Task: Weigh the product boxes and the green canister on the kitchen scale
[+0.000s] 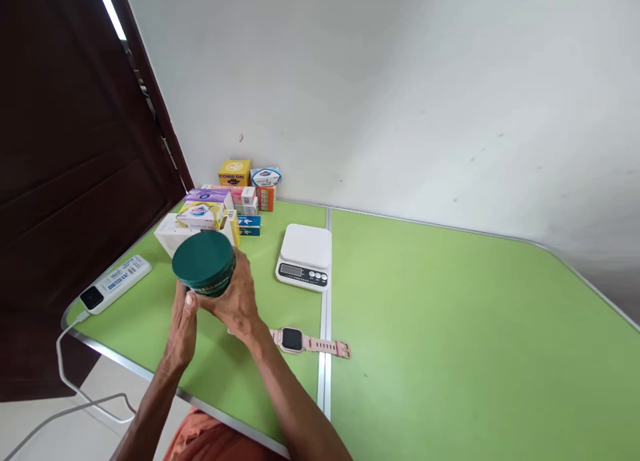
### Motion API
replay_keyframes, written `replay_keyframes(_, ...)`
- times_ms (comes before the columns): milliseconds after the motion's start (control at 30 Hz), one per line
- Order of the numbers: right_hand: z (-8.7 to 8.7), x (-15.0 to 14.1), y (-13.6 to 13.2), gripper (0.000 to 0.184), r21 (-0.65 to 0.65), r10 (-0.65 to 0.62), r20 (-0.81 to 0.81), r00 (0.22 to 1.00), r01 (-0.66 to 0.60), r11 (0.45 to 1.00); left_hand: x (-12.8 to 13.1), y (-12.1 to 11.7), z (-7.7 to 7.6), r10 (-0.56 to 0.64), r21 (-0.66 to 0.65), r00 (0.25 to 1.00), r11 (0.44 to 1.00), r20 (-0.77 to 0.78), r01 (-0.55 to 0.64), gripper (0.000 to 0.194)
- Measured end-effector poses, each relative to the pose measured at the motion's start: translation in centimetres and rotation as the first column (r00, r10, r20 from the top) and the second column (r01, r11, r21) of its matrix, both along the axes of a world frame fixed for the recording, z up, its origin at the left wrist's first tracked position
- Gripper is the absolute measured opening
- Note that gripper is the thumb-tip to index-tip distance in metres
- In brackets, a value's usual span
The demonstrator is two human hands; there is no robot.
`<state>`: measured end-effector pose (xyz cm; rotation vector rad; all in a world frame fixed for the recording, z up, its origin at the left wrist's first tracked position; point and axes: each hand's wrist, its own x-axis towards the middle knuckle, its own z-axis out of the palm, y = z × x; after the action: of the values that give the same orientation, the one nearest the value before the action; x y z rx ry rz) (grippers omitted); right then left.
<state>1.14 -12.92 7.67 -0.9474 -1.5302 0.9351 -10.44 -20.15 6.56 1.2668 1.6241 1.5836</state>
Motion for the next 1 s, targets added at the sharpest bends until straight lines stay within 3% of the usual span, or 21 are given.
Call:
replay_keyframes(100, 1.6, 4.6, 1.1, 0.110, -0.036, -0.075, -0.036, 0.996, 0.074, 0.997, 2.8, 1.3, 1.8, -0.217, 0.062, 0.976, 0.974, 0.000, 0.217, 0.092)
replay_keyframes(167, 2.5, 7.7, 2.6, 0.105, -0.020, -0.241, -0.002, 0.971, 0.241, 0.970, 4.5, 3.2, 2.3, -0.347, 0.061, 0.938, 0.936, 0.006, 0.346, 0.090)
replay_keyframes(233, 2.9, 10.3, 4.4, 0.099, 0.023, -0.407, 0.036, 0.913, 0.406, 0.914, 6.0, 5.7, 1.9, -0.398, 0.009, 0.917, 0.918, 0.038, 0.398, 0.090)
replay_keyframes(333, 2.9, 12.9, 7.2, 0.095, 0.069, -0.516, 0.068, 0.854, 0.512, 0.856, 7.9, 10.0, 0.1, -0.360, -0.096, 0.929, 0.925, 0.091, 0.368, 0.094)
replay_keyframes(467, 2.1, 14.1, 9.8, 0.093, 0.081, -0.542, 0.079, 0.837, 0.537, 0.840, 9.1, 14.3, -2.5, -0.358, -0.148, 0.928, 0.917, 0.107, 0.371, 0.098)
replay_keyframes(600, 1.2, 14.4, 11.0, 0.092, 0.062, -0.545, 0.097, 0.833, 0.542, 0.838, 9.8, 16.6, -4.0, -0.397, -0.133, 0.912, 0.903, 0.108, 0.409, 0.099)
replay_keyframes(833, 0.5, 14.9, 11.5, 0.100, 0.011, -0.525, 0.107, 0.845, 0.527, 0.850, 10.2, 19.3, -5.2, -0.375, -0.069, 0.920, 0.921, 0.115, 0.384, 0.083)
replay_keyframes(1000, -0.9, 16.6, 9.7, 0.102, -0.045, -0.445, 0.052, 0.894, 0.448, 0.893, 9.6, 19.2, -5.6, -0.400, -0.057, 0.907, 0.910, 0.128, 0.410, 0.082)
